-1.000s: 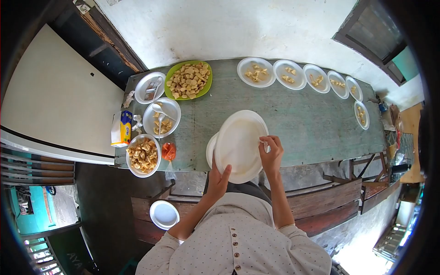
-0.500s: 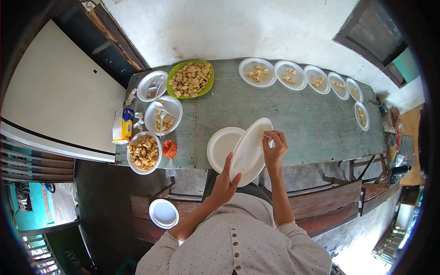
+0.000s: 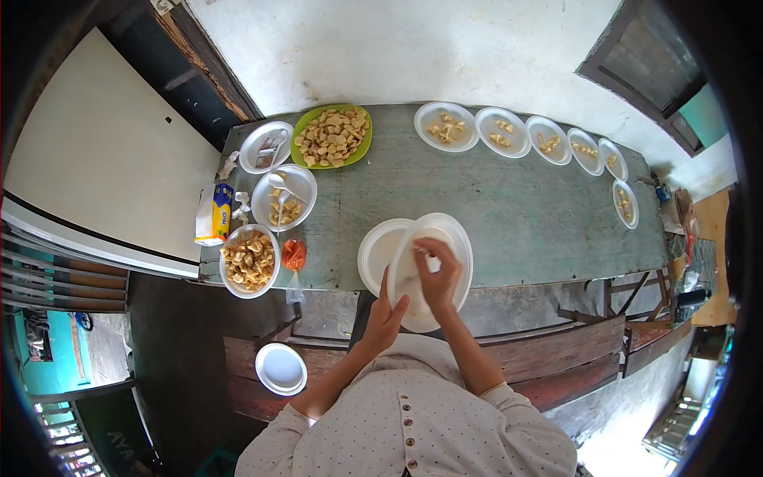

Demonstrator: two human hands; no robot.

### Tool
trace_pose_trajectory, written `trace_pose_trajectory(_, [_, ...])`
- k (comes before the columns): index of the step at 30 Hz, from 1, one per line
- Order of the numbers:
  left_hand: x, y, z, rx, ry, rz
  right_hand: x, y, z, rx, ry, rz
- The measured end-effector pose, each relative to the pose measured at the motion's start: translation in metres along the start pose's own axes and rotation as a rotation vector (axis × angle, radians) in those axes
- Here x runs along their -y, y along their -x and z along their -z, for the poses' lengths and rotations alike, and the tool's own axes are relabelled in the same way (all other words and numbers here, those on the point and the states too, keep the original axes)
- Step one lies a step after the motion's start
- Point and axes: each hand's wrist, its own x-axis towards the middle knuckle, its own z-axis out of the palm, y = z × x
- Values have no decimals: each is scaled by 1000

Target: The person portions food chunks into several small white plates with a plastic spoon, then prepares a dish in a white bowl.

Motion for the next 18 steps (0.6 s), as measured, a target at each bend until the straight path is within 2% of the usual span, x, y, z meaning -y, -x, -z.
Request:
trace_pose_trajectory(3, [15, 3, 2, -62, 116, 56, 24, 24, -8, 204, -131, -102])
trace_pose_trajectory(5, [22, 6, 7, -144, 287, 120, 16, 37, -11, 270, -18, 68])
trace_pose_trajectory(6, [24, 6, 11, -134, 356, 147, 15, 40, -10, 272, -20, 69])
trace_pose_trajectory(8, [27, 7, 13, -138, 328, 128, 11, 44, -7, 347, 68, 258])
trace_pose_trajectory(12, [22, 8, 16, -115, 199, 149, 2, 34, -6, 358, 102, 351])
trace_pose_trajectory(15, [23, 10, 18, -117, 186, 222, -14, 21, -8, 283, 161, 368])
trace_pose_trajectory(18, [22, 13, 21, -124, 137, 204, -39, 6, -5, 131, 270, 335])
